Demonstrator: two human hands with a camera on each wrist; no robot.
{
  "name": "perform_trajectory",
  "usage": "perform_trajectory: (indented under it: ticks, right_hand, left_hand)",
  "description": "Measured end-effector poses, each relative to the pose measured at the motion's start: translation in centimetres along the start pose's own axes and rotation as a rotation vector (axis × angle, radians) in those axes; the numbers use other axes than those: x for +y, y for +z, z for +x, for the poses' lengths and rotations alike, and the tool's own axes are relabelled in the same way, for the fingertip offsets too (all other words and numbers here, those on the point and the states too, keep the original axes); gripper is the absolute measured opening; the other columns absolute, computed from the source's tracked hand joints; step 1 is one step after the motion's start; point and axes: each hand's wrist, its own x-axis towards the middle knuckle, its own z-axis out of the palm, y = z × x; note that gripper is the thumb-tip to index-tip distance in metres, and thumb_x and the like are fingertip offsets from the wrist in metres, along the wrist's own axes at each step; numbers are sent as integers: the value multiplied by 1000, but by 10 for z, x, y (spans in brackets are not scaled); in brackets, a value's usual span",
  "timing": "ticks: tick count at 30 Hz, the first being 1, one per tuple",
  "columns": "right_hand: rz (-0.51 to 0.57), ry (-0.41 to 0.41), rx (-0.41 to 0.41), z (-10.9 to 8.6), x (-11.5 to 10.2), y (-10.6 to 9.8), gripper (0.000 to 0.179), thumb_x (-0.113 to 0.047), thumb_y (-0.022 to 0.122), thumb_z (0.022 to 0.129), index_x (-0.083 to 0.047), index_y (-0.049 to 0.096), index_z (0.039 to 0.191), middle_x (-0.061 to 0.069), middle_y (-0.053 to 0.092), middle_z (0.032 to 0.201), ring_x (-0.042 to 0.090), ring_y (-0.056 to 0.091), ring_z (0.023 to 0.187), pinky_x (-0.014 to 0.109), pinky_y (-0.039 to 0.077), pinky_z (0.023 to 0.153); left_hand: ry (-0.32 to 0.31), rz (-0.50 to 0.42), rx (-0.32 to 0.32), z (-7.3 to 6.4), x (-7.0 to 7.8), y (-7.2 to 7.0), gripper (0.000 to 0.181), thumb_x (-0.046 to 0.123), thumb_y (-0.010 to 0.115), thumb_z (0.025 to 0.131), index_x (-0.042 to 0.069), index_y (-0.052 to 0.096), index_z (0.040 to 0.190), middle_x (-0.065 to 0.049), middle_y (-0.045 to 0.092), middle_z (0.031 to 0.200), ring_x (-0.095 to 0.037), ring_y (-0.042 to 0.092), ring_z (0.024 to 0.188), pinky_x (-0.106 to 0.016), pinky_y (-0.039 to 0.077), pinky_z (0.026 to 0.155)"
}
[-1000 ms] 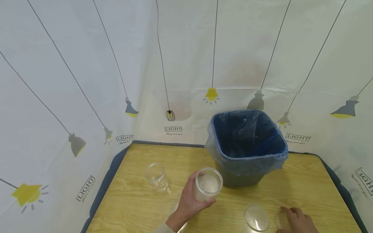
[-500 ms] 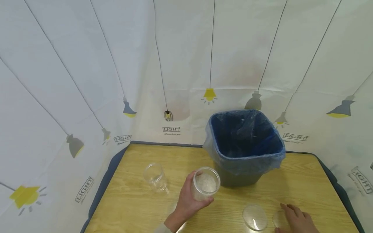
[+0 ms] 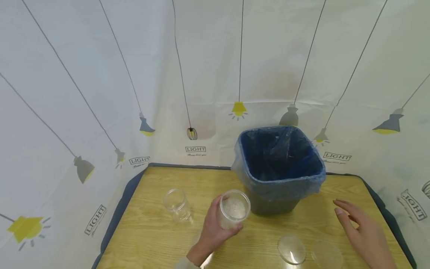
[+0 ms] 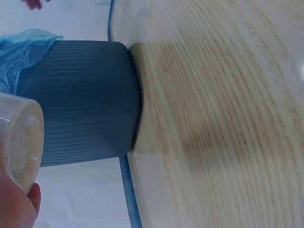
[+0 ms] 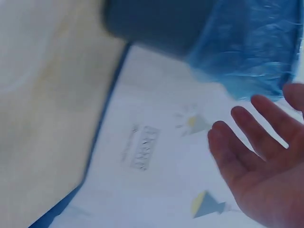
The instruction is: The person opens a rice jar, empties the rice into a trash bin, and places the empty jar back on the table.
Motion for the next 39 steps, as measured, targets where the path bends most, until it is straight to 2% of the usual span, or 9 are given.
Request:
perform_trajectory:
  ticks: [6, 13, 18, 22, 25, 28, 31, 34, 39]
  right_hand:
    - [117, -5, 121, 21, -30, -8, 50, -34, 41, 112, -1, 51, 150, 34, 55, 141, 59, 53, 119, 69, 44, 83]
    - [198, 1, 153, 52, -48, -9, 53, -35, 40, 112, -6, 44, 156, 34, 55, 140, 53, 55, 118, 54, 44, 82]
    - [322, 28, 81, 72, -52, -7, 61, -41, 31, 113, -6, 29, 163, 33, 38, 156, 59, 41, 134, 73, 36, 97]
    - [403, 61, 7, 85, -54, -2, 67, -46, 27, 112, -3, 21, 164, 33, 25, 163, 60, 31, 141, 75, 30, 105]
    - [431, 95, -31, 90, -56, 1, 71, -49, 29, 111, -2, 18, 164, 33, 24, 163, 57, 29, 144, 67, 36, 109]
    - [434, 118, -30, 91, -58, 3, 71, -48, 33, 111, -2, 21, 163, 33, 32, 159, 45, 44, 139, 34, 50, 101]
    - [419, 112, -12, 90, -58, 4, 68, -44, 36, 111, -1, 26, 162, 33, 44, 151, 14, 58, 115, 9, 45, 75]
    - [424, 98, -6, 89, -58, 5, 65, -40, 37, 111, 1, 27, 161, 33, 48, 146, -9, 48, 98, 8, 46, 71]
    - [407, 76, 3, 85, -60, 6, 64, -37, 40, 111, 2, 30, 160, 33, 53, 139, -13, 49, 90, 13, 49, 68]
  left_hand:
    - [-30, -6, 9, 3, 2, -3, 94, 34, 94, 68, 9, 49, 146, -2, 59, 139, -23, 61, 116, -44, 55, 92]
    - [-19, 12, 15, 5, 3, -5, 92, 34, 93, 69, 11, 48, 146, -3, 59, 139, -23, 60, 117, -44, 55, 93]
    - [-28, 37, 14, 4, 3, -5, 93, 37, 93, 69, 15, 47, 147, -3, 59, 140, -22, 59, 119, -46, 54, 95]
    - [-34, 53, 11, 3, 3, -5, 93, 38, 92, 68, 16, 47, 147, -2, 59, 141, -22, 59, 120, -47, 53, 96]
    - [-34, 58, 10, 3, 2, -6, 93, 38, 92, 69, 16, 47, 147, -1, 59, 141, -21, 59, 120, -47, 52, 97]
    - [-29, 52, 18, 3, 2, -7, 93, 37, 93, 68, 15, 48, 146, -2, 59, 140, -21, 59, 120, -46, 52, 96]
    - [-5, 66, 31, 3, 2, -10, 92, 36, 93, 69, 13, 48, 146, -3, 60, 139, -22, 59, 119, -46, 53, 95]
    - [29, 104, 49, 5, 2, -14, 93, 36, 93, 69, 11, 47, 146, -4, 60, 138, -24, 60, 120, -47, 54, 95]
    - [59, 141, 85, 15, 2, -25, 95, 34, 94, 68, 8, 46, 146, -10, 60, 139, -29, 60, 121, -51, 53, 95]
